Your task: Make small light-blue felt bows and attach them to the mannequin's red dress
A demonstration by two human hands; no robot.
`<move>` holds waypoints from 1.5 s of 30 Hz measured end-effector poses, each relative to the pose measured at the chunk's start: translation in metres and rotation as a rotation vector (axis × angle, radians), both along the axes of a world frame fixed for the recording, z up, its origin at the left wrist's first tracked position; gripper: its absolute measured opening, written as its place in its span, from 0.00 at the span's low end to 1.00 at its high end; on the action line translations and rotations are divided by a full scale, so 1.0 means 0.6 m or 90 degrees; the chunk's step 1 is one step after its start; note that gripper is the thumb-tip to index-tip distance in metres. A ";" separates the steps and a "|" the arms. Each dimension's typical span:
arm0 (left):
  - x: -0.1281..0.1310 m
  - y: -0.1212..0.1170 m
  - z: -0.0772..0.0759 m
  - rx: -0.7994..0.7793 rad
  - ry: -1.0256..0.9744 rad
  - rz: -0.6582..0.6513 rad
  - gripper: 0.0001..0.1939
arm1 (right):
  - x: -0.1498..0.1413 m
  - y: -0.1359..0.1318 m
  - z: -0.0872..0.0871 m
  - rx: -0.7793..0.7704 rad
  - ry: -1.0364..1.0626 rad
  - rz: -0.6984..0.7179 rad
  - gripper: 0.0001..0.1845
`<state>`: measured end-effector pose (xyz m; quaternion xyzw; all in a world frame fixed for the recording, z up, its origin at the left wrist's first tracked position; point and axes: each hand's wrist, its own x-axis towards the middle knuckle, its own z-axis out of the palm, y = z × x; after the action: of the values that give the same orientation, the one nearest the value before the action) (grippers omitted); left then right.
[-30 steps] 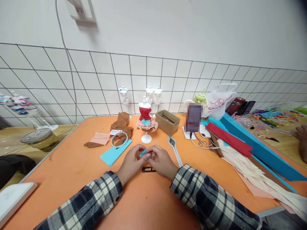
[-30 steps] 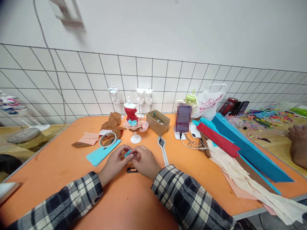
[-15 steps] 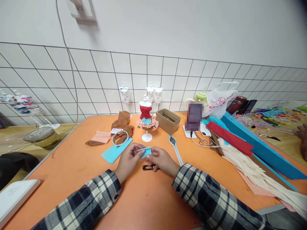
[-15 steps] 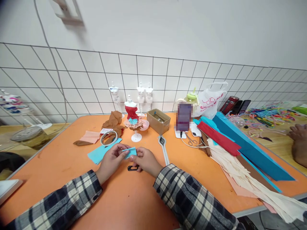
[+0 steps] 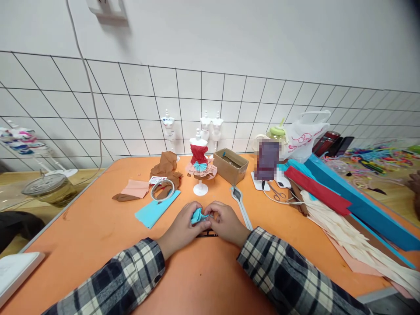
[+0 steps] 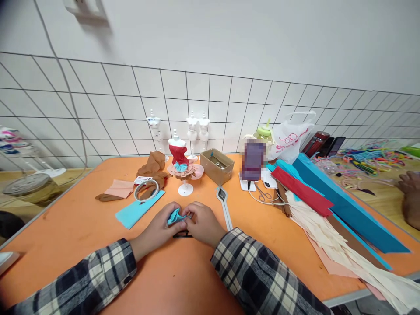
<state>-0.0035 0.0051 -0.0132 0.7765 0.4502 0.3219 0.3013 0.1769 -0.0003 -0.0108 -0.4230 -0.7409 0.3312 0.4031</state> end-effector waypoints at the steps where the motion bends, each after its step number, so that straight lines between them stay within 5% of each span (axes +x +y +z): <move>1: 0.000 0.002 0.001 -0.017 -0.016 0.001 0.17 | 0.004 0.002 0.001 0.001 -0.014 -0.010 0.05; 6: -0.005 0.016 0.005 -0.089 -0.114 -0.005 0.16 | 0.017 0.012 -0.001 -0.052 -0.017 -0.033 0.04; 11: -0.009 0.025 -0.003 -0.084 -0.133 0.028 0.16 | 0.022 0.018 -0.002 -0.242 0.064 0.038 0.09; 14: -0.011 0.023 -0.006 -0.083 -0.156 0.039 0.16 | 0.021 0.017 -0.001 -0.274 0.087 0.045 0.12; 21: -0.008 0.008 0.004 -0.090 -0.117 0.018 0.18 | 0.016 0.019 -0.010 -0.159 0.030 0.067 0.12; 24: -0.007 0.014 0.003 -0.075 -0.130 0.077 0.18 | 0.019 0.022 -0.012 -0.126 -0.004 0.027 0.11; 28: -0.010 0.021 0.006 -0.146 -0.221 0.022 0.19 | 0.024 0.026 -0.008 -0.119 -0.015 -0.015 0.11; 34: -0.026 0.009 0.024 -0.124 -0.213 0.054 0.23 | 0.040 0.038 -0.004 -0.087 -0.082 -0.061 0.12; 39: -0.050 0.017 0.012 -0.186 -0.212 0.105 0.17 | 0.064 0.055 -0.008 -0.069 -0.116 -0.131 0.18; 43: -0.050 0.028 0.004 -0.234 -0.206 0.074 0.17 | 0.075 0.043 0.014 0.076 -0.136 -0.166 0.19; 45: -0.046 0.030 0.007 -0.288 -0.243 0.068 0.17 | 0.073 0.026 0.030 0.161 -0.198 -0.061 0.18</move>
<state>-0.0311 0.0230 -0.0093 0.5904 0.4859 0.3692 0.5282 0.2209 0.0156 0.0071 -0.4495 -0.8091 0.1467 0.3490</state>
